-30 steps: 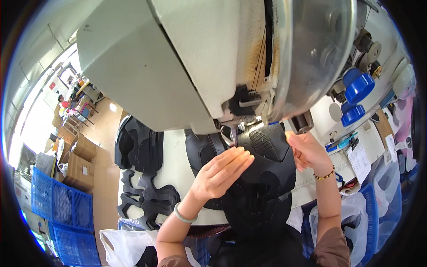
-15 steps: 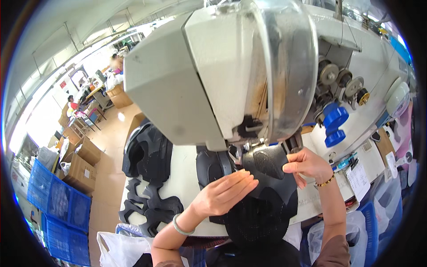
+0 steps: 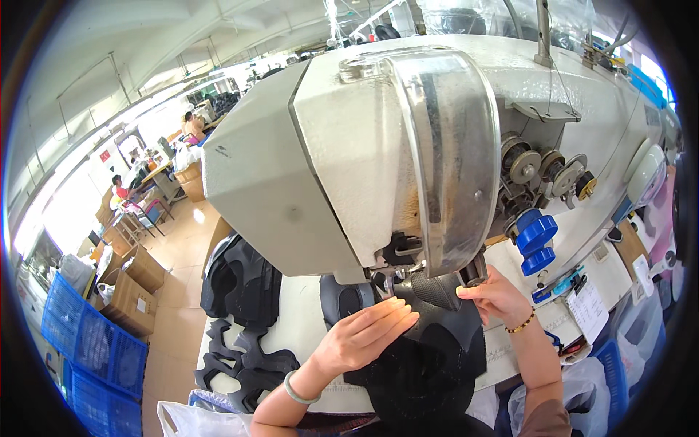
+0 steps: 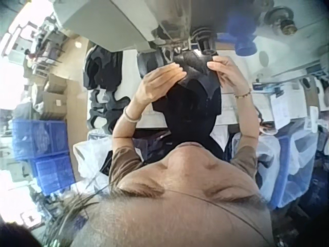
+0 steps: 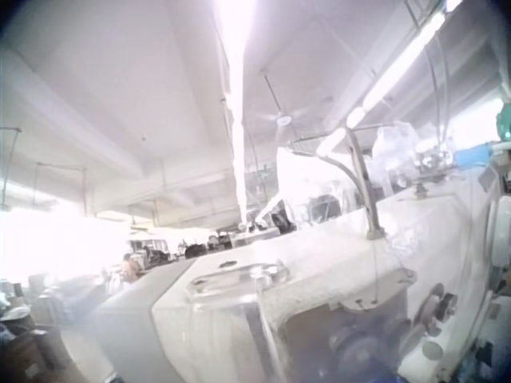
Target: The person aligns and stitches cutout shoe upper pieces together using an industrial sewing machine, guiding the materials under the needle by hand.
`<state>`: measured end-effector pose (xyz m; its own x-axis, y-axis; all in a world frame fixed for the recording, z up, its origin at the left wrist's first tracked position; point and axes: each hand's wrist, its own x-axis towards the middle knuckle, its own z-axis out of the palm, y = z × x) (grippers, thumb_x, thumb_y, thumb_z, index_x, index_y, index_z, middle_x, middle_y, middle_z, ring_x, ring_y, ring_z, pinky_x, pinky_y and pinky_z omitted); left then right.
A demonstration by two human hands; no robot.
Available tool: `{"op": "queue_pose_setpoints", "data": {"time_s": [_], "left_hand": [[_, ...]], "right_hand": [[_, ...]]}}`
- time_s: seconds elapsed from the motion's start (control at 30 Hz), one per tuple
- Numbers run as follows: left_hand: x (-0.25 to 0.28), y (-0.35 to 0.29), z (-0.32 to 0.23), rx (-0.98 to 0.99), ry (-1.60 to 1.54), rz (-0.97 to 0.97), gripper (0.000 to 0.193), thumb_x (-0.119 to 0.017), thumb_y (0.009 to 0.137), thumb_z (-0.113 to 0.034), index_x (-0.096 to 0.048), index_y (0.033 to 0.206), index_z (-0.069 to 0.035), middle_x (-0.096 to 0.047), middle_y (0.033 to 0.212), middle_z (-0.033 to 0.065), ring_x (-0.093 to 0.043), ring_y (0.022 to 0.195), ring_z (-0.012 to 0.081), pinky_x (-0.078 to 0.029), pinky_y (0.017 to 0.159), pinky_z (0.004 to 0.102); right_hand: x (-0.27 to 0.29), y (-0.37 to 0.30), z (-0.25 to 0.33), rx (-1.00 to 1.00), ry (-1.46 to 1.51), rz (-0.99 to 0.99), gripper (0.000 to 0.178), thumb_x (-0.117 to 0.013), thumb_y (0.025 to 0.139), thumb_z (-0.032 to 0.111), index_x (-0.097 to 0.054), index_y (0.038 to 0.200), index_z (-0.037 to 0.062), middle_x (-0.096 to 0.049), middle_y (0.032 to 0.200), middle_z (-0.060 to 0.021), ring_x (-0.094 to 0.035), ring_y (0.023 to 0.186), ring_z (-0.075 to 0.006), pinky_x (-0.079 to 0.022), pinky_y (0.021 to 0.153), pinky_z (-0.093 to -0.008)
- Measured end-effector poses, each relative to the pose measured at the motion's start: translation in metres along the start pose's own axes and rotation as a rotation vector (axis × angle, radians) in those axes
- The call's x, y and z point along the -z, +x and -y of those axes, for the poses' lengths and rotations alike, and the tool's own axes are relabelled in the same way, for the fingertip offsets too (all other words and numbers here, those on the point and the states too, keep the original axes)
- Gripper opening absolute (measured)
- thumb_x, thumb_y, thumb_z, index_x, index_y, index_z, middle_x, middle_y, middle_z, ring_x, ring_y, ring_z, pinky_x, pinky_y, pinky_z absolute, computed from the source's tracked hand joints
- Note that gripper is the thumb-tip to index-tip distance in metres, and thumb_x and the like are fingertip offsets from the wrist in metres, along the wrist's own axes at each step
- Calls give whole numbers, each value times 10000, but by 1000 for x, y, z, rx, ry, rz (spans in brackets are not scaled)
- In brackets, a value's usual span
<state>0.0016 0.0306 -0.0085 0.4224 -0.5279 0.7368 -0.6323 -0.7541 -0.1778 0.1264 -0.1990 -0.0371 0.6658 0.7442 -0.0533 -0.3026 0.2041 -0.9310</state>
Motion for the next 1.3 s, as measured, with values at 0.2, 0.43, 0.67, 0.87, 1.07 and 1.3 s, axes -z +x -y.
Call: {"op": "queue_pose_setpoints", "data": {"time_s": [0.2, 0.43, 0.67, 0.87, 1.07, 1.3], "left_hand": [[-1, 3, 8, 22, -25, 20, 366, -642, 648, -4, -664, 1013, -1, -628, 1010, 69, -608, 978, 208, -534, 855, 295], [-2, 0, 17, 159, -115, -27, 346, -652, 620, 40, -700, 952, -44, -650, 996, 58, -617, 944, 217, -512, 850, 315], [11, 13, 2, 291, -15, 62, 274, -720, 702, -124, -680, 970, -79, -621, 997, 38, -599, 933, 192, -468, 765, 333], [0, 9, 0, 239, 52, 17, 219, -731, 720, -128, -680, 924, -67, -606, 976, 49, -589, 907, 210, -462, 732, 341], [0, 12, 0, 271, 8, 33, 245, -729, 714, -91, -681, 953, -68, -601, 983, 55, -586, 897, 226, -476, 759, 346], [1, 5, 8, 437, -152, -27, 244, -717, 743, -77, -703, 984, -114, -631, 1011, 48, -607, 855, 202, -487, 731, 299]], "right_hand": [[-1, 4, 0, 68, 76, -22, 131, -641, 811, 60, -577, 815, -54, -576, 582, -49, -532, 344, -131, -441, 313, -218], [-5, 5, -4, 51, -5, -48, 170, -652, 824, 98, -585, 746, -37, -577, 594, -39, -517, 349, -109, -429, 325, -202], [-35, -9, -1, 164, -134, -131, 188, -656, 827, 84, -571, 682, -1, -535, 480, -64, -494, 340, -131, -421, 395, -250], [-36, -10, 0, 122, -75, -152, 229, -634, 831, 63, -586, 629, -32, -554, 485, -102, -491, 335, -130, -375, 348, -229], [-41, -14, -2, 100, -33, -197, 248, -645, 836, 104, -609, 641, -45, -572, 501, -115, -482, 330, -123, -345, 329, -221], [-58, -16, -13, 191, -125, -212, 314, -629, 869, 186, -611, 640, -28, -579, 509, -91, -458, 333, -86, -326, 330, -207]]}}
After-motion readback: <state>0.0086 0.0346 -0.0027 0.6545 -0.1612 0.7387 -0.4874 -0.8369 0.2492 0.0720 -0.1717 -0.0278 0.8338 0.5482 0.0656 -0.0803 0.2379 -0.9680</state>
